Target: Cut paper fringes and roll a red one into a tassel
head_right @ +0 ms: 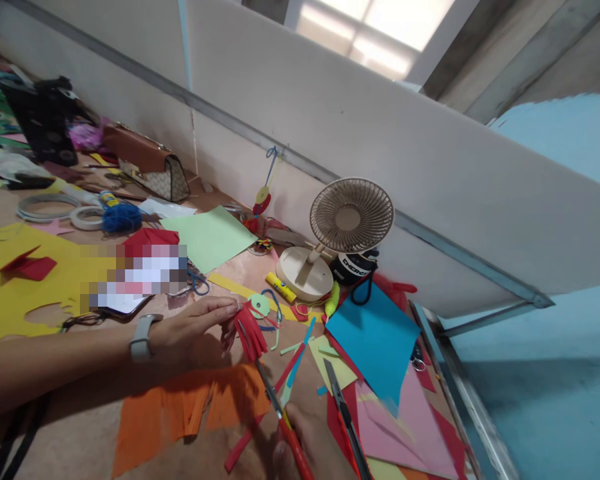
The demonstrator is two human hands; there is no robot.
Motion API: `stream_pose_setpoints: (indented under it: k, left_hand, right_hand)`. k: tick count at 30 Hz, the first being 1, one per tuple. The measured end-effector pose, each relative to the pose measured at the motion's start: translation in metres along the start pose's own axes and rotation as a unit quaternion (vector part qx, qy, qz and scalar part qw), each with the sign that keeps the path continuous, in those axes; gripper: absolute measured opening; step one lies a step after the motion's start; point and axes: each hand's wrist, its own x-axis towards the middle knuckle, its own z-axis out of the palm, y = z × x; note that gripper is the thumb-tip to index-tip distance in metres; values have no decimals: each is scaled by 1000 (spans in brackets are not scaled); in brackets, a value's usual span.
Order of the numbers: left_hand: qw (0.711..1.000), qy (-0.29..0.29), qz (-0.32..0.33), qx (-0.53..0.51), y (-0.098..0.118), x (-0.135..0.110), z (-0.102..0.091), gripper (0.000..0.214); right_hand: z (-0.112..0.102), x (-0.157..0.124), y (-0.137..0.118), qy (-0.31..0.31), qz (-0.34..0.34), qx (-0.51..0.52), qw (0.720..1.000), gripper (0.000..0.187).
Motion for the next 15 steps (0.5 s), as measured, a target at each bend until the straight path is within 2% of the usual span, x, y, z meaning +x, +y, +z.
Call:
stream_pose_setpoints:
  k: [5, 15]
  left_hand:
    - [1000, 6, -18, -1, -1, -2, 3, 43]
    - [999, -6, -6, 53, -7, 0, -1, 45]
  right_hand:
    - [1, -1, -3, 15, 14, -4, 1000, 26]
    - [2, 0, -3, 23, 15, -11, 1000, 27]
